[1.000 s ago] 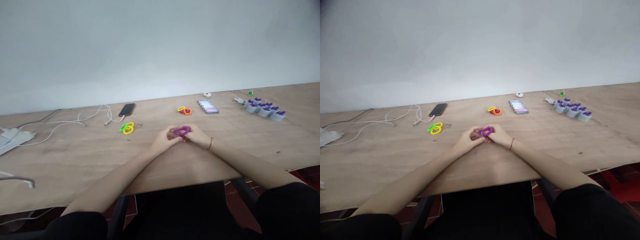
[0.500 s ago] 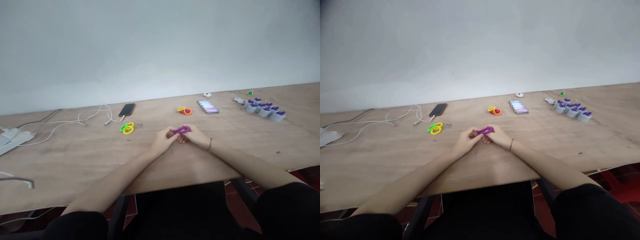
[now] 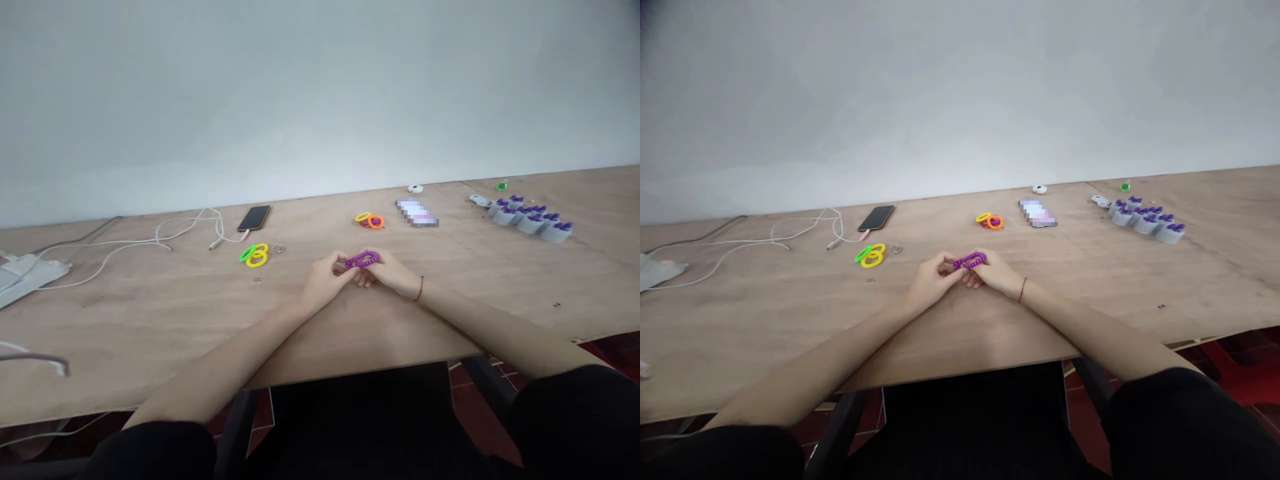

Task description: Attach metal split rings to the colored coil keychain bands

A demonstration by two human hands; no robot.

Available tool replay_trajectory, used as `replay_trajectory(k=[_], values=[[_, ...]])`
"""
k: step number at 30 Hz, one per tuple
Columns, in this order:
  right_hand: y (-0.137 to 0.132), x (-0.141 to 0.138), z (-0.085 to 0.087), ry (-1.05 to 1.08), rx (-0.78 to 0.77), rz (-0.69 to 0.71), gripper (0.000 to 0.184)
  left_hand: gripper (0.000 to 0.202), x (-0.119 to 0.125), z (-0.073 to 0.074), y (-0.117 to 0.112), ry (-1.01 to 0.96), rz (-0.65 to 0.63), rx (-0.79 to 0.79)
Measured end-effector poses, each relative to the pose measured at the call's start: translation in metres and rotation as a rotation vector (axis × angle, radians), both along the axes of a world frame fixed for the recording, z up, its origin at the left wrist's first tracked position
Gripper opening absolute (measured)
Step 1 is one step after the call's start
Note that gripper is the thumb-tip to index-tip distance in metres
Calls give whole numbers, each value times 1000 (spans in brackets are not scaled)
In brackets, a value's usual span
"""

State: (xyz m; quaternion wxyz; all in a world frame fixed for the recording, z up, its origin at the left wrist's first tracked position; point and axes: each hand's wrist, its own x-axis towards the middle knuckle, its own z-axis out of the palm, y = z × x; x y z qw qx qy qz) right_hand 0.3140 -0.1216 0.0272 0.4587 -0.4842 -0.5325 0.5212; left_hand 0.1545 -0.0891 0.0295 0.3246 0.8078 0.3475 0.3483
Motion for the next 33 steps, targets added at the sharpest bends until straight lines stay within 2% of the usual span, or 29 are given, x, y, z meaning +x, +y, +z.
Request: replay_trajectory(k=[6, 10, 14, 17, 21, 27, 33], values=[[0, 1, 1, 24, -18, 5, 9, 24, -2, 3, -3, 33, -4, 26], [1, 7, 1, -18, 82, 47, 19, 26, -3, 1, 0, 30, -72, 5], [1, 13, 1, -143, 152, 50, 16, 32, -3, 0, 1, 41, -85, 22], [1, 13, 0, -168, 146, 40, 12, 34, -2, 2, 0, 44, -63, 49], [0, 9, 1, -120, 141, 46, 5, 26, -2, 3, -2, 44, -38, 88], [0, 6, 3, -83, 50, 8, 3, 23, -2, 2, -3, 42, -26, 119], [1, 3, -2, -50, 49, 8, 4, 28, -3, 3, -3, 67, -50, 100]])
